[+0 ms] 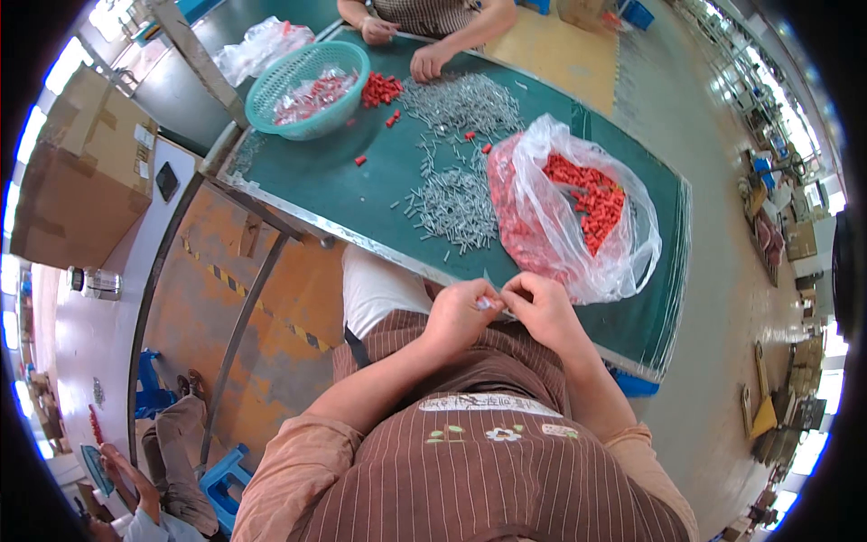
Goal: Assembling small red plastic caps onto silver metal components.
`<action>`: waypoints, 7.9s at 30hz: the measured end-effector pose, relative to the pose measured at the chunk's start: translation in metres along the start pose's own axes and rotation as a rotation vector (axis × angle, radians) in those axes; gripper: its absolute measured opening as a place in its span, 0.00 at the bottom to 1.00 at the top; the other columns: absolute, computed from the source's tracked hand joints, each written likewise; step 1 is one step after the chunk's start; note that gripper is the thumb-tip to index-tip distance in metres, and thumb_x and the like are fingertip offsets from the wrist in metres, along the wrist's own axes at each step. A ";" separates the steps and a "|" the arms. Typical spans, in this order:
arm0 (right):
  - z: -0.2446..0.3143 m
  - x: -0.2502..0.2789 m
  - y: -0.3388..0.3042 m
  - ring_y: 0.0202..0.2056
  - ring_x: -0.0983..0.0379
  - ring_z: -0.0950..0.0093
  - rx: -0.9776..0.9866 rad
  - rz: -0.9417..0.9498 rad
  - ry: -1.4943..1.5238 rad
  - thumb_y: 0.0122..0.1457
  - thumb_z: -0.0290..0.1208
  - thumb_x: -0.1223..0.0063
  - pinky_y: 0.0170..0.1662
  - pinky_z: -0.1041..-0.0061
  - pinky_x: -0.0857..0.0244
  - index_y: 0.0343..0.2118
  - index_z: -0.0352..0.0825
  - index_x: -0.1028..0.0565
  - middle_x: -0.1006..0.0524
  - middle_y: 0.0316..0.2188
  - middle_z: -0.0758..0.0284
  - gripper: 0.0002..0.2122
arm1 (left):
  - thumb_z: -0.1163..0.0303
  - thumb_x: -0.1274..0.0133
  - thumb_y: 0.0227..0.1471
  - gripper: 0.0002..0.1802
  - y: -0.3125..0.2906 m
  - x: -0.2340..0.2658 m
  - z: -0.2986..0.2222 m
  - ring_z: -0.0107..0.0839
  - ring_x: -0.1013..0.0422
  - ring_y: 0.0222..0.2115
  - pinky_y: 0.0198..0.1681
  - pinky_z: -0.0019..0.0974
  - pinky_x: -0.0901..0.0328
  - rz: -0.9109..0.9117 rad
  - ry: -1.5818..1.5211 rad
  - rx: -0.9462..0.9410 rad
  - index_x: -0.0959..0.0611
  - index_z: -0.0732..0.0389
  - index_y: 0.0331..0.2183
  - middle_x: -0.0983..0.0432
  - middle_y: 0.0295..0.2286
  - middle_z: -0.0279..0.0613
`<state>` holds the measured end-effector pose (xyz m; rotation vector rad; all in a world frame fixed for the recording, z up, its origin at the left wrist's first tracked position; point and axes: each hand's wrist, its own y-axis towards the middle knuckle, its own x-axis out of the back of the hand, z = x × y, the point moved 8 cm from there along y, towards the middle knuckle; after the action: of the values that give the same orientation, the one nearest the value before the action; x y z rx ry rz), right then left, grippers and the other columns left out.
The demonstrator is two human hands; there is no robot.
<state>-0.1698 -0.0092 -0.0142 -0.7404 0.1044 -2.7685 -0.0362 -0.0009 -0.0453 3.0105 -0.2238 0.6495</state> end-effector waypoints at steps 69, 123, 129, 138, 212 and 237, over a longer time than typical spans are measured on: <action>-0.045 -0.016 0.145 0.27 0.23 0.67 0.081 -0.066 -0.197 0.51 0.28 0.45 0.32 0.72 0.31 0.34 0.31 0.23 0.22 0.29 0.58 0.08 | 0.74 0.44 0.50 0.06 0.014 0.044 0.084 0.22 0.30 0.21 0.25 0.27 0.36 -0.155 -0.477 0.349 0.22 0.67 0.28 0.25 0.21 0.36; 0.038 -0.010 0.074 0.34 0.28 0.58 0.348 -0.029 -0.523 0.51 0.23 0.50 0.37 0.63 0.34 0.30 0.31 0.25 0.26 0.31 0.58 0.05 | 0.65 0.45 0.44 0.10 0.065 0.022 0.044 0.26 0.34 0.17 0.22 0.33 0.37 -0.088 -0.202 0.377 0.21 0.64 0.25 0.28 0.17 0.39; 0.040 -0.005 0.075 0.34 0.27 0.59 0.339 -0.020 -0.522 0.51 0.23 0.50 0.36 0.65 0.32 0.32 0.30 0.24 0.25 0.31 0.56 0.06 | 0.66 0.46 0.46 0.09 0.068 0.014 0.047 0.21 0.37 0.14 0.16 0.30 0.41 -0.105 -0.174 0.347 0.22 0.62 0.25 0.30 0.15 0.33; 0.017 0.102 0.079 0.33 0.22 0.74 0.047 -0.294 -0.087 0.54 0.22 0.50 0.38 0.78 0.32 0.38 0.29 0.24 0.21 0.32 0.62 0.09 | 0.72 0.46 0.46 0.05 0.062 0.018 0.062 0.16 0.45 0.13 0.15 0.24 0.49 -0.030 -0.752 0.546 0.25 0.62 0.25 0.31 0.18 0.31; 0.056 0.036 0.023 0.36 0.26 0.62 0.453 -0.080 -0.511 0.50 0.24 0.48 0.36 0.65 0.31 0.36 0.32 0.26 0.25 0.38 0.60 0.09 | 0.70 0.46 0.50 0.06 0.053 -0.014 0.013 0.15 0.43 0.14 0.14 0.23 0.49 0.125 -0.547 0.407 0.24 0.62 0.27 0.29 0.19 0.31; -0.015 0.044 0.019 0.31 0.32 0.84 -0.019 -0.031 0.434 0.52 0.20 0.44 0.35 0.84 0.38 0.32 0.32 0.24 0.27 0.33 0.72 0.04 | 0.74 0.44 0.50 0.04 0.043 -0.018 -0.011 0.17 0.34 0.25 0.29 0.24 0.37 0.149 -0.542 0.157 0.20 0.64 0.29 0.25 0.24 0.32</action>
<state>-0.2092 -0.0399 -0.0092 -0.1339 0.2054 -2.9137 -0.0631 -0.0403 -0.0420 3.2770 -0.4386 -0.1701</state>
